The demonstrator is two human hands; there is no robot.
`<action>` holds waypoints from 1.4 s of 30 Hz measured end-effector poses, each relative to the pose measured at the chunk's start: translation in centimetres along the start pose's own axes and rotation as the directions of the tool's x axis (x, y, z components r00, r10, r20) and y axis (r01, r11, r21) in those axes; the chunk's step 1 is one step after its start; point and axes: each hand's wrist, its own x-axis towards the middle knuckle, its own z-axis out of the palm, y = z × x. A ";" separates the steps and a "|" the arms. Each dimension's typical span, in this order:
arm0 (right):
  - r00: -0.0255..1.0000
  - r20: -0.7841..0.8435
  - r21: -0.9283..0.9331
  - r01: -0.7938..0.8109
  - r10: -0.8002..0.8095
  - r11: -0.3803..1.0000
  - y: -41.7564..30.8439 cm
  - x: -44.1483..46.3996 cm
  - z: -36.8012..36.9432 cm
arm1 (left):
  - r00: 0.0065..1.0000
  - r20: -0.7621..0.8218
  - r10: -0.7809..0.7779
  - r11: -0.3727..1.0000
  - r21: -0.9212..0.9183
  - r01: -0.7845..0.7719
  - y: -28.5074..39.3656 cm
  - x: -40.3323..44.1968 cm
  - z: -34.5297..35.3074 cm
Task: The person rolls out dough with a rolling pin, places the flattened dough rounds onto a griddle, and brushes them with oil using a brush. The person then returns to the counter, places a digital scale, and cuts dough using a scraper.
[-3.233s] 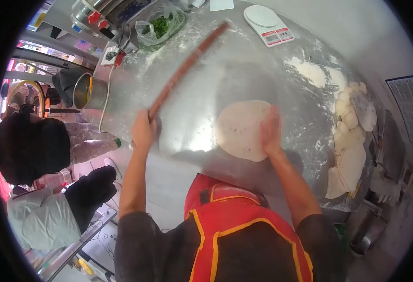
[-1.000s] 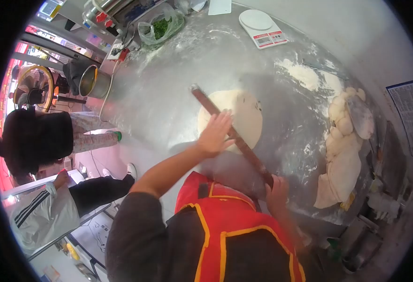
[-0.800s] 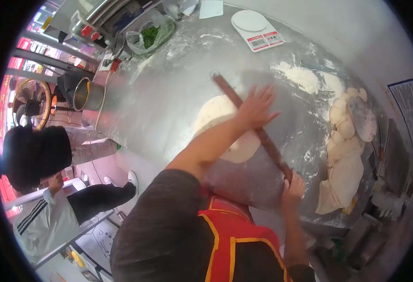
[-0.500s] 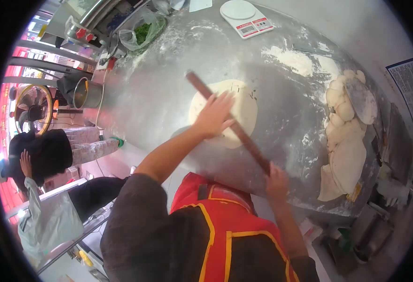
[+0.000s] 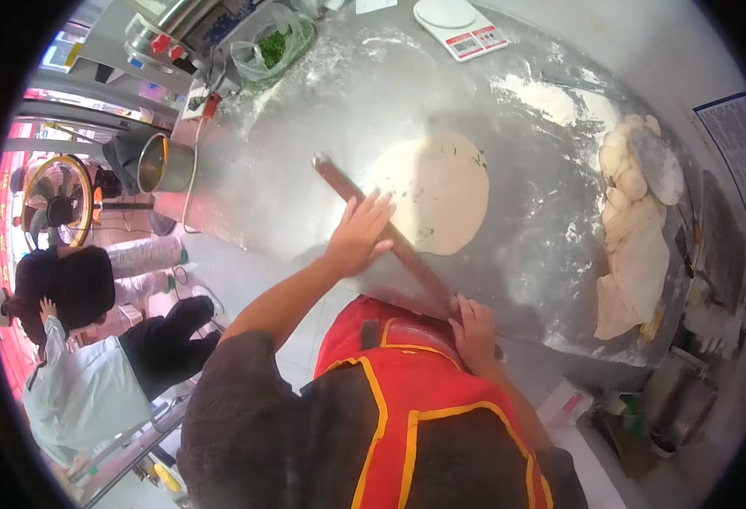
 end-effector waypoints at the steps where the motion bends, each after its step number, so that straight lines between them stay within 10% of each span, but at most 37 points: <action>1: 1.000 0.005 0.047 0.006 -0.006 0.999 0.4 0.0 0.7 | 1.000 -0.003 0.023 0.999 -0.036 -0.023 -0.8 -1.0 -0.4; 4: 0.994 0.059 0.019 0.088 -0.089 0.996 -0.3 2.3 -1.8 | 0.983 0.047 0.179 0.984 -0.009 -0.178 -3.8 -0.4 -1.7; 7: 0.963 -0.001 -0.160 0.267 -0.271 0.950 -0.8 7.8 -4.7 | 0.951 0.308 -0.005 0.999 0.043 -0.008 -6.6 -0.9 -4.2; 8: 0.941 -0.054 -0.234 0.313 -0.334 0.920 -0.7 10.1 -5.4 | 0.989 0.141 -0.038 0.999 -0.005 0.040 -7.5 -2.1 -4.1; 11: 0.913 -0.406 -0.241 -0.060 -0.045 0.969 -1.3 15.6 -5.9 | 0.949 -0.151 -0.276 0.957 -0.139 0.256 -9.1 -6.4 -4.4; 13: 0.795 -0.529 -0.030 -0.368 0.298 0.929 3.2 17.1 -1.4 | 0.849 -0.068 -0.524 0.851 -0.092 0.518 -10.0 -7.4 -4.7; 16: 0.686 -0.240 0.197 -0.659 0.687 0.726 3.0 19.5 0.8 | 0.723 -0.100 -0.684 0.727 -0.009 0.687 -12.2 -7.0 -3.8; 19: 0.665 -0.011 0.328 -0.703 0.747 0.631 3.0 21.3 0.6 | 0.714 -0.251 -0.654 0.743 -0.036 0.668 -12.6 -5.5 -3.3; 21: 0.794 -0.080 0.433 -0.516 0.602 0.739 2.8 21.7 1.0 | 0.752 -0.467 -0.466 0.853 -0.013 0.521 -12.3 -3.7 -2.7; 23: 0.830 -0.484 0.071 -0.279 0.277 0.958 1.2 22.8 3.6 | 0.802 -0.338 -0.492 0.856 -0.356 0.375 -9.7 -0.2 -2.3; 27: 0.986 -0.073 0.105 -0.143 0.151 0.984 -13.6 22.0 -2.7 | 0.846 0.048 -0.530 0.165 -0.973 0.158 -3.1 5.7 1.3; 31: 0.951 -0.298 0.259 0.167 -0.086 0.951 -13.8 18.8 -2.7 | 0.803 0.315 -0.505 -0.364 -0.922 0.133 1.2 8.5 2.0; 37: 0.865 -0.464 0.611 0.155 0.192 0.777 -8.3 13.0 -14.0 | 0.899 0.180 -0.399 -0.216 -0.971 0.099 11.1 16.7 0.0; 42: 0.550 -0.646 0.681 0.103 0.529 0.725 5.6 5.5 -25.4 | 0.986 -0.109 -0.129 0.337 -0.939 -0.060 29.4 27.1 2.9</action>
